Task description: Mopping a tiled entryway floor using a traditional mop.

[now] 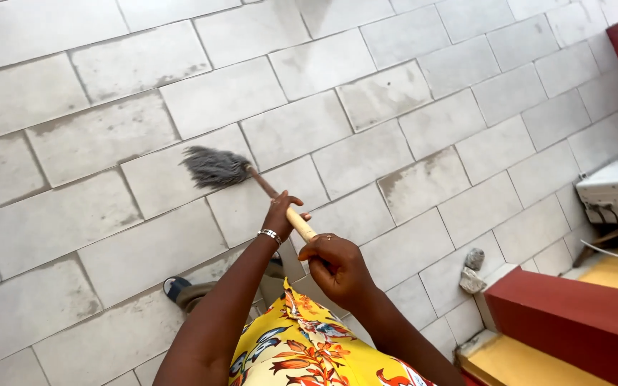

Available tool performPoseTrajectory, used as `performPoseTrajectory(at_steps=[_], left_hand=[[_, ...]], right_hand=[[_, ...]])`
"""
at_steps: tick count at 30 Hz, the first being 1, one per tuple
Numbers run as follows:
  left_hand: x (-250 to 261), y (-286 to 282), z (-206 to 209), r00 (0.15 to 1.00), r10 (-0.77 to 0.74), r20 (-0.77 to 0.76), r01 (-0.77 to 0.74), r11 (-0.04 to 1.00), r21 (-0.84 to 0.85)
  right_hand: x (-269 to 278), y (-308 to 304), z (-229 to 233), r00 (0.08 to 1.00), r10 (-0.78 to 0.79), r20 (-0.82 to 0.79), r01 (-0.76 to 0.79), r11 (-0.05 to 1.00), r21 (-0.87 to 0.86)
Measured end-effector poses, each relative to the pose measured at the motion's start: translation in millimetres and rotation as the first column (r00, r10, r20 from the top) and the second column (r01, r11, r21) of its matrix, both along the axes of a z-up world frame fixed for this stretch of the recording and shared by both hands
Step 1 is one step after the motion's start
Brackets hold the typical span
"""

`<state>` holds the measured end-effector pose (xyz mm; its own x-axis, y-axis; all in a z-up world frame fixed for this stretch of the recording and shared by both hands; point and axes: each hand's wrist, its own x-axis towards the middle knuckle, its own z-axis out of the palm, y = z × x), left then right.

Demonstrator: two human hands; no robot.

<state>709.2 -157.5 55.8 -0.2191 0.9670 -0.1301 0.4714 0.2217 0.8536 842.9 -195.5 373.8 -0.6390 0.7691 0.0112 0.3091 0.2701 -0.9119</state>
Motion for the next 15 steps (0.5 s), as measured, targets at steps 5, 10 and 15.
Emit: performPoseTrajectory(at_steps=[5, 10, 15], left_hand=[[55, 37, -9, 0.334, 0.331, 0.882, 0.18, 0.897, -0.405], [73, 38, 17, 0.848, -0.428, 0.314, 0.46, 0.887, -0.035], [72, 20, 25, 0.83, -0.557, 0.033, 0.557, 0.83, 0.003]], right_hand=[[19, -2, 3, 0.99, -0.131, -0.053, 0.14, 0.96, 0.243], [30, -5, 5, 0.987, -0.156, -0.024, 0.155, 0.935, 0.319], [44, -15, -9, 0.954, -0.299, -0.013, 0.298, 0.948, 0.109]])
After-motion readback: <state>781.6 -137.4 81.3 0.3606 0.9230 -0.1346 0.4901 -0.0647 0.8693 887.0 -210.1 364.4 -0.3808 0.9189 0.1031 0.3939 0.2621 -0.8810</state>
